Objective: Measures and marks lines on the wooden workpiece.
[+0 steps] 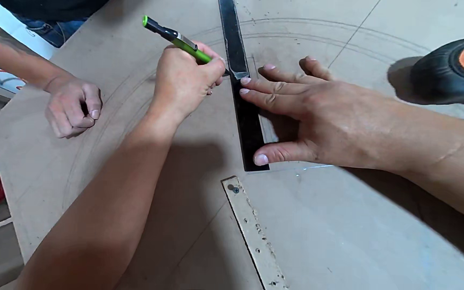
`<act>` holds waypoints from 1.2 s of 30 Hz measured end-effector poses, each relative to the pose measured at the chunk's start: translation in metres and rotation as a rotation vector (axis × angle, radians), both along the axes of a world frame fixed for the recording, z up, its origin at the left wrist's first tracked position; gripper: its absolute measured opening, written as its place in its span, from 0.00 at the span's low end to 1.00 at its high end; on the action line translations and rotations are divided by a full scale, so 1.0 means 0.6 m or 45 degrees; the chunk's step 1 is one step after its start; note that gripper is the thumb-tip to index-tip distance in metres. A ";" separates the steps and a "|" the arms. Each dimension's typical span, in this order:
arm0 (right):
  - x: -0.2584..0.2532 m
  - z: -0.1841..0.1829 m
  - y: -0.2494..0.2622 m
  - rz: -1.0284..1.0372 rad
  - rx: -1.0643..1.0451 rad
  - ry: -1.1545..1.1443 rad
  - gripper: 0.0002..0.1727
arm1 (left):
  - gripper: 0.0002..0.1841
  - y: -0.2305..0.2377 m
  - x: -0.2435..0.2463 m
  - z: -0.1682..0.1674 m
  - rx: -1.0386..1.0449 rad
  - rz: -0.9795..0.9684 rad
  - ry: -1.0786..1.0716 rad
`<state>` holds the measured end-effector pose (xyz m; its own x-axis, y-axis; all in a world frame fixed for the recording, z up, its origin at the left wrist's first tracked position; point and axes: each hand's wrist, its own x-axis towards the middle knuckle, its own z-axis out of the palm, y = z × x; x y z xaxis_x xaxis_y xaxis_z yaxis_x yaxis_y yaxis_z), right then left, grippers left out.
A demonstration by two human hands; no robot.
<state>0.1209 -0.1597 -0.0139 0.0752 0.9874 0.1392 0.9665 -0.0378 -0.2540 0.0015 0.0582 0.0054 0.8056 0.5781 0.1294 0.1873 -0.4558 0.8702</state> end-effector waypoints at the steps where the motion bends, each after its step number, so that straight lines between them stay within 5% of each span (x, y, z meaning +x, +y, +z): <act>1: 0.000 -0.001 0.000 -0.002 -0.001 -0.002 0.63 | 0.01 0.000 0.000 0.000 -0.004 -0.004 0.000; 10: -0.002 -0.001 0.002 -0.028 -0.012 -0.007 0.64 | 0.02 0.000 -0.001 -0.002 -0.023 0.003 -0.008; 15: -0.004 0.000 0.001 -0.025 -0.022 -0.042 0.63 | 0.07 0.021 -0.017 -0.006 -0.319 -0.009 -0.158; 36: -0.002 -0.007 -0.004 -0.002 0.066 -0.024 0.62 | 0.04 0.000 -0.007 -0.005 -0.119 0.020 -0.042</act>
<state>0.1200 -0.1620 -0.0180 0.0737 0.9787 0.1915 0.9710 -0.0266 -0.2374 -0.0028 0.0584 0.0025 0.7925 0.6015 0.1005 0.1646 -0.3696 0.9145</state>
